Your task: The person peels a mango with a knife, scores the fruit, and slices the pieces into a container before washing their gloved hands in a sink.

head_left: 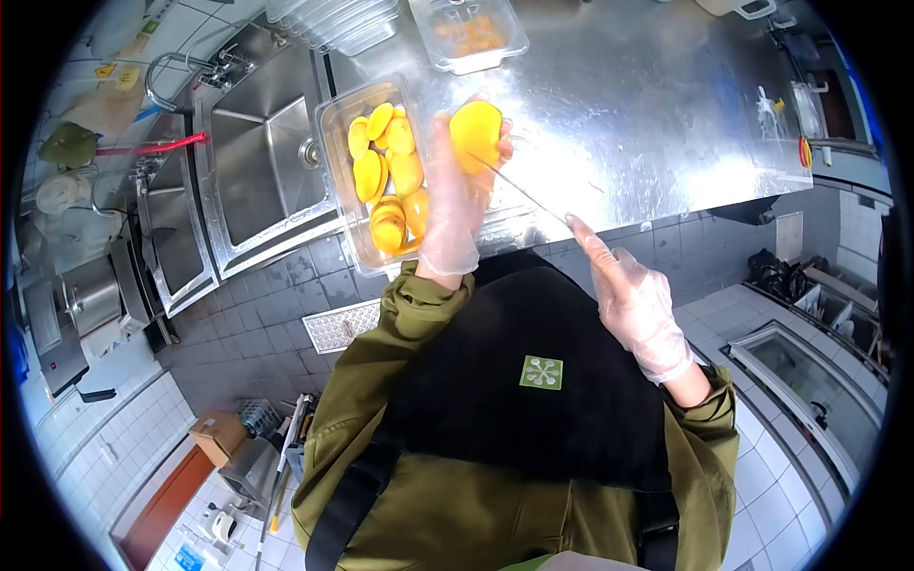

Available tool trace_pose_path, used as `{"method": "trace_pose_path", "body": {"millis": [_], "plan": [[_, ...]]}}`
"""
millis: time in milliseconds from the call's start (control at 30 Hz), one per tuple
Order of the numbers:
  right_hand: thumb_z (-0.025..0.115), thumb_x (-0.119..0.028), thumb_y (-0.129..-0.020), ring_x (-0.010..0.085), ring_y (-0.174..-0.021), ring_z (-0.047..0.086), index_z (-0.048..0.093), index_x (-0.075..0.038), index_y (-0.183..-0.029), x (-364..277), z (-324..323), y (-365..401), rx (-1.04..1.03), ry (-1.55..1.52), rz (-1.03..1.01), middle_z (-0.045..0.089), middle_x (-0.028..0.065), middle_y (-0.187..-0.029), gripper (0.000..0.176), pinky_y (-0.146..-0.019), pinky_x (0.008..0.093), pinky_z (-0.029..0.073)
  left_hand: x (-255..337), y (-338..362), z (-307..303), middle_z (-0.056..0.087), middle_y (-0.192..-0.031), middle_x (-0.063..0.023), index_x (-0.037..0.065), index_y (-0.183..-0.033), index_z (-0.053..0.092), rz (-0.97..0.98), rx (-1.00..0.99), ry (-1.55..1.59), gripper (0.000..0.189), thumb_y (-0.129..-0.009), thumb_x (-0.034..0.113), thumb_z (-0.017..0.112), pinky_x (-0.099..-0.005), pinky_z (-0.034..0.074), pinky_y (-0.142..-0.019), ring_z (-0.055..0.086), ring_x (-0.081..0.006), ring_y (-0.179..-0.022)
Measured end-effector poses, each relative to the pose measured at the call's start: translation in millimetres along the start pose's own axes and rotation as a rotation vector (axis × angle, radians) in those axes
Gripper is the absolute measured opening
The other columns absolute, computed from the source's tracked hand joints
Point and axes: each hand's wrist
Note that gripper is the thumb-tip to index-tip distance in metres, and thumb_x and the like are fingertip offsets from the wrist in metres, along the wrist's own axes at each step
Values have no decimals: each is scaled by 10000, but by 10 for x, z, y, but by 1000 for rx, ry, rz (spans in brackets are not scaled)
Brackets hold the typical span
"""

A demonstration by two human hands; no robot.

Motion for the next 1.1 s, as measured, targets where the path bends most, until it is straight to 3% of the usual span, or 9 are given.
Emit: {"method": "trace_pose_path", "body": {"millis": [367,467,567,767,1100], "plan": [[526,27,-807,251,-440,507,437,-217,-1323,5,93,-48,23,-9,17,456,85,-561,577,-437,342,432,-35,38,41,542,-906,-125,27,-1179,467,-23,-72,-21,460,-961,400,310,-312,442,-717,519,-179,-743],[529,29,-800,246,-435,507,432,-224,-1328,8,90,-48,0,48,42,454,83,-552,594,-435,340,433,-54,19,-19,559,-972,-136,2,-1214,455,26,-74,-115,526,-975,410,225,-289,467,-699,546,-183,-812],[528,29,-798,244,-431,509,428,-223,-1331,26,78,-12,-32,87,58,454,85,-549,598,-433,337,434,-52,16,-45,566,-965,-126,1,-1210,462,47,-39,-187,531,-972,420,237,-283,465,-699,546,-178,-802],[528,22,-807,241,-419,499,430,-211,-1329,8,8,17,-47,50,51,445,86,-542,580,-429,336,433,-55,-17,-88,536,-896,-110,36,-1181,467,-4,-8,-46,464,-962,411,304,-310,433,-720,510,-164,-744],[525,15,-816,237,-411,491,431,-217,-1327,-29,21,-26,-16,7,7,438,85,-537,570,-416,342,425,-43,47,8,530,-902,-111,46,-1174,469,-37,-62,11,469,-962,423,288,-325,432,-730,507,-172,-731]]}}
Point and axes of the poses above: each hand's wrist, its own y-axis away from the middle knuckle, its own z-axis out of the palm, x = y × z
